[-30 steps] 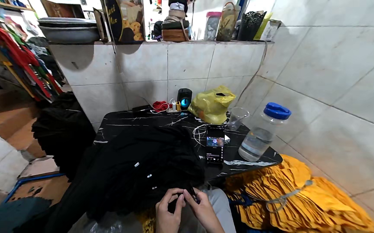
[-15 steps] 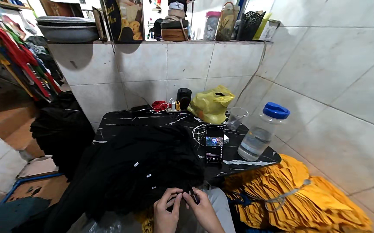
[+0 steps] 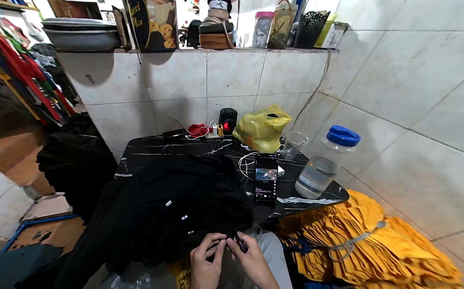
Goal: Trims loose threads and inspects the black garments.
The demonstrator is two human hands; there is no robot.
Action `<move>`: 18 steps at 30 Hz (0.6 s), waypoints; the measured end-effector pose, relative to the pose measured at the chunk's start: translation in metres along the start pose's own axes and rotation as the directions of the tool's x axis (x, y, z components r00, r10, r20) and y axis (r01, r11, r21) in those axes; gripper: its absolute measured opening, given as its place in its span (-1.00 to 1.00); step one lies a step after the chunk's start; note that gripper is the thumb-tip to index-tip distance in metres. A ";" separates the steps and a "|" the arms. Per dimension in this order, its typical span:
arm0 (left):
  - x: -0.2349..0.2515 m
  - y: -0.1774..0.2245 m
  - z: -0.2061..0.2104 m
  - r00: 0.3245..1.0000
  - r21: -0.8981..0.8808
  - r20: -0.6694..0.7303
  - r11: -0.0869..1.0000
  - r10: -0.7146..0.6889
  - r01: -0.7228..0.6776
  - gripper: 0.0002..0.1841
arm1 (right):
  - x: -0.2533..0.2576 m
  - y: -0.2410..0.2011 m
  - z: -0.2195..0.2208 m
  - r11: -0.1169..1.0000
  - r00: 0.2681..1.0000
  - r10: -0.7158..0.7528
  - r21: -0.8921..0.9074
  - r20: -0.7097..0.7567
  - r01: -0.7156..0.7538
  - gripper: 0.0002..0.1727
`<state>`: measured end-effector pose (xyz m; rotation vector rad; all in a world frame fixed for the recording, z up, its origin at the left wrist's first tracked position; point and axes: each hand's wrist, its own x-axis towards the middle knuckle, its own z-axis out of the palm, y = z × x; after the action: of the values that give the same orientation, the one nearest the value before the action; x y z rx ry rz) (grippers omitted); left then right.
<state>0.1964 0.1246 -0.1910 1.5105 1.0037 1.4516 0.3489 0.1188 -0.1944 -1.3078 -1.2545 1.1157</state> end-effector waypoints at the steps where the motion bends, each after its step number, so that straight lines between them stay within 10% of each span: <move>1: 0.000 0.001 0.000 1.000 0.007 -0.001 1.000 0.000 0.000 -0.86 | 0.000 0.000 0.000 1.000 1.000 -0.004 -0.012 0.003 0.004 -0.74; 18: -0.001 -0.001 0.000 1.000 -0.003 0.003 1.000 -0.009 0.009 -0.85 | -0.001 0.001 -0.001 1.000 1.000 0.006 -0.021 0.010 -0.006 -0.73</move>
<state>0.1959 0.1243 -0.1924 1.5037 1.0042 1.4435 0.3496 0.1181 -0.1955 -1.3232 -1.2737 1.1175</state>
